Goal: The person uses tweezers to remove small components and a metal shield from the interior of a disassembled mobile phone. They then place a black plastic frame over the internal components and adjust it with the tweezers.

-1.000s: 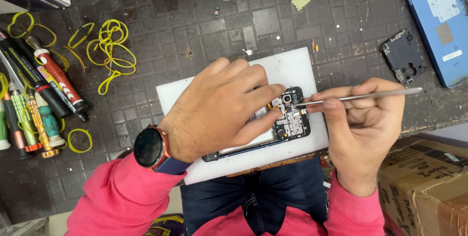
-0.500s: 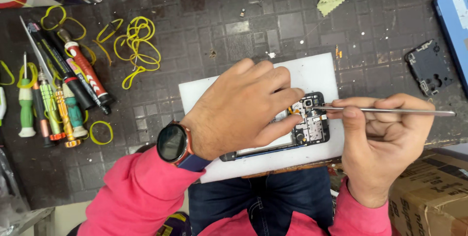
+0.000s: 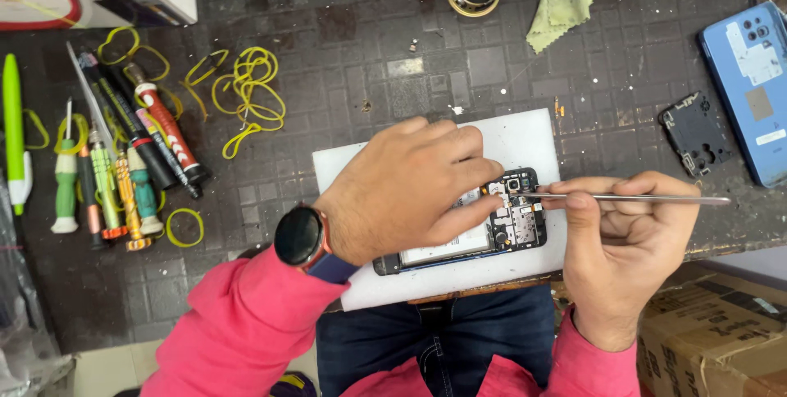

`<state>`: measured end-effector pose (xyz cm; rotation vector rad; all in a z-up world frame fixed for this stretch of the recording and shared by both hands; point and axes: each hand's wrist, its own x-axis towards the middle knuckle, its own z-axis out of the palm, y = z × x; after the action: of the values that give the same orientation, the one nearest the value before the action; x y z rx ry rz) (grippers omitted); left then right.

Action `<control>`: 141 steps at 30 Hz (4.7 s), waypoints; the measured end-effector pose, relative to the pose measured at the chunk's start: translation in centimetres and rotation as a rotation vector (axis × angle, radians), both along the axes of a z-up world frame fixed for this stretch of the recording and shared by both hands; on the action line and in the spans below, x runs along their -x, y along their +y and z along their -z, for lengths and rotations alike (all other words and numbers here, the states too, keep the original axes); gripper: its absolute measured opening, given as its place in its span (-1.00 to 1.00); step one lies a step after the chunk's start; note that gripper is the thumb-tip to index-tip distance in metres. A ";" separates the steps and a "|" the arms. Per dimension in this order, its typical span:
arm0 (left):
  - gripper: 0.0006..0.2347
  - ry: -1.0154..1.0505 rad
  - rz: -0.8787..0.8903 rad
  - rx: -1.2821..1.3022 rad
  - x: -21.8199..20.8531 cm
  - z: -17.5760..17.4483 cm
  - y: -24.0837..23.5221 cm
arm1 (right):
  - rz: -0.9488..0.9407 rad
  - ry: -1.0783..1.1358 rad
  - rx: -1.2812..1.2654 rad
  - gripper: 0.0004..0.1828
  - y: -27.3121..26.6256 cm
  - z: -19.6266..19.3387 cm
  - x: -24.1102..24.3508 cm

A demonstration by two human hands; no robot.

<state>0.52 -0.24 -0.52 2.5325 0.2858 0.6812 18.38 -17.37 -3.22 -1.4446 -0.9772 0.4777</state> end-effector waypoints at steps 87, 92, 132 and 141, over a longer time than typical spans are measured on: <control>-0.78 -0.006 -0.183 0.078 -1.1 -0.6 -1.6 | 0.277 -0.055 -0.121 -0.66 -0.8 1.9 1.9; -0.79 -0.020 -0.188 0.071 -1.0 -0.5 -1.6 | 0.318 -0.120 -0.118 -0.68 -0.8 1.9 1.7; -0.79 0.002 -0.182 0.067 -1.1 -0.4 -1.6 | 0.199 0.176 -0.075 -0.71 -0.8 0.3 0.5; -0.77 -0.002 -0.179 0.050 -1.0 -0.3 -1.6 | 0.228 0.151 -0.049 -0.72 -0.9 0.3 0.6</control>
<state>1.52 -1.84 -0.24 2.4786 0.5267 0.7340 17.75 -18.26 -3.54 -1.4335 -0.6898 0.3858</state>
